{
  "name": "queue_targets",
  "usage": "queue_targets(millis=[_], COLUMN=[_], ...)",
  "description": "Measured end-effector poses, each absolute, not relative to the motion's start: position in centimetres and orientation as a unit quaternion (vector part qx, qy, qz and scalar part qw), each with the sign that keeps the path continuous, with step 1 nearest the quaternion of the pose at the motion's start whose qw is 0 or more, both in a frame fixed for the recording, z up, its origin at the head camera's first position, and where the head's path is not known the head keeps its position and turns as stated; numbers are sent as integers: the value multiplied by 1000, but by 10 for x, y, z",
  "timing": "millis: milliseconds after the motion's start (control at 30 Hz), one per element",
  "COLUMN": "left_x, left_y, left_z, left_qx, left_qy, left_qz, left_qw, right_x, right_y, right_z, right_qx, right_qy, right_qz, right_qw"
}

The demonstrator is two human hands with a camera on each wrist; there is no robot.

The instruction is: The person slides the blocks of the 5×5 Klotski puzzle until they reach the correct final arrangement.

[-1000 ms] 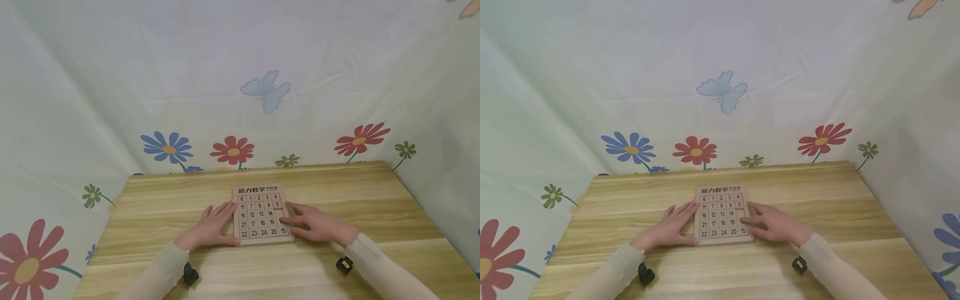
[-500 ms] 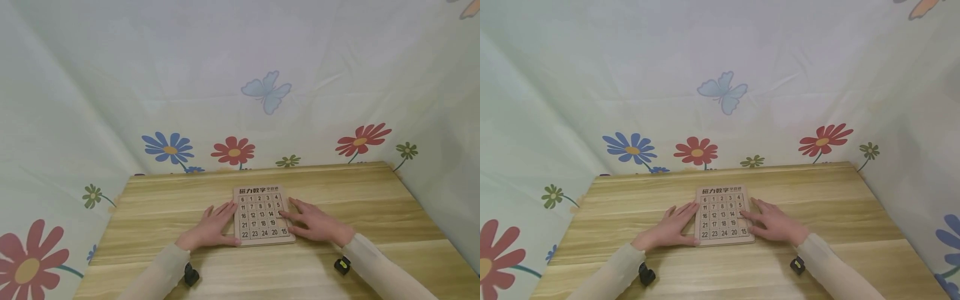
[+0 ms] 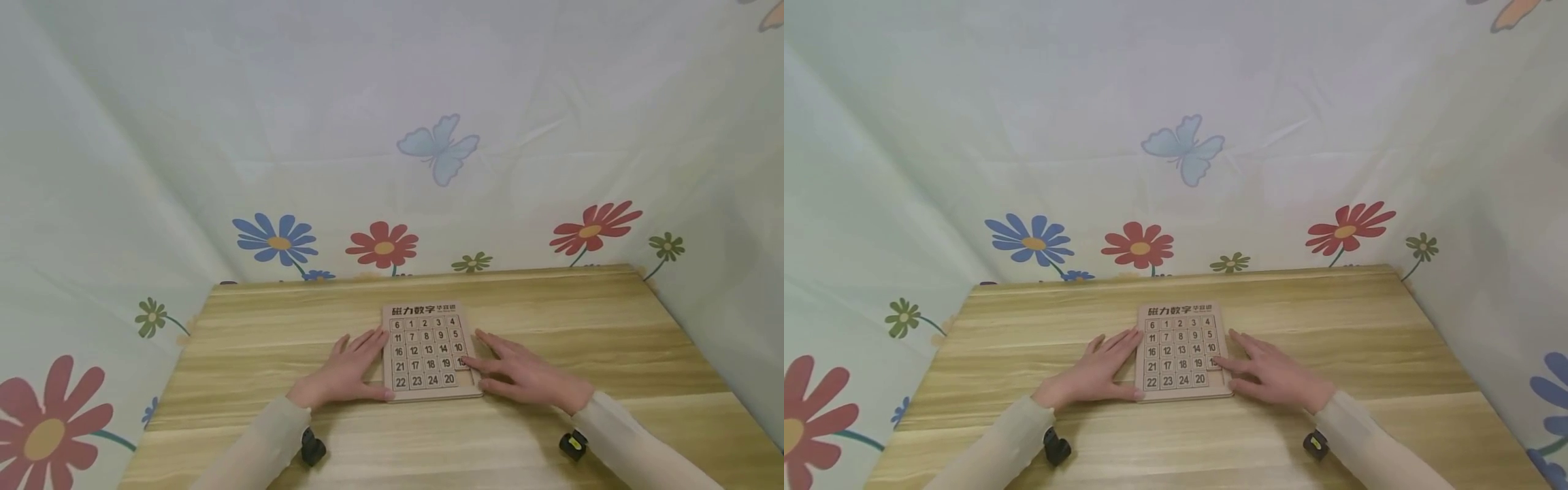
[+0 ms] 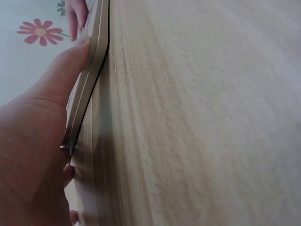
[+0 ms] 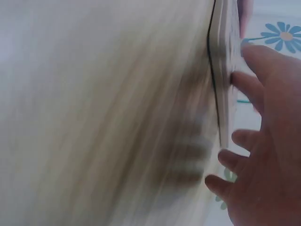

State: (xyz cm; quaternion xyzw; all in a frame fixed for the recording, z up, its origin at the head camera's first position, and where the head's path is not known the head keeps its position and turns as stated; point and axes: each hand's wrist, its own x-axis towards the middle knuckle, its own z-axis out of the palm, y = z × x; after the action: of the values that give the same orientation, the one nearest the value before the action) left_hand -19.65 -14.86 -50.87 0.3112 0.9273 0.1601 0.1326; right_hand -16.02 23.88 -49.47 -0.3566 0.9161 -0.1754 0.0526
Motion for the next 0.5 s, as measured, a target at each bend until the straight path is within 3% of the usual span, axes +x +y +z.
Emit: queue_targets(millis=[300,500], left_x=[-196,-197], left_y=[-148,-147], left_z=[-509,-509], left_qx=[307,310], left_qy=[928,928], left_qz=[161,160], left_qw=[140,134], right_x=[-147,-147], right_y=[220,239], right_z=[-494,-494], right_qx=[-415,-390], right_qy=[899,911], right_qz=[-131,-136], right_qw=[36,12])
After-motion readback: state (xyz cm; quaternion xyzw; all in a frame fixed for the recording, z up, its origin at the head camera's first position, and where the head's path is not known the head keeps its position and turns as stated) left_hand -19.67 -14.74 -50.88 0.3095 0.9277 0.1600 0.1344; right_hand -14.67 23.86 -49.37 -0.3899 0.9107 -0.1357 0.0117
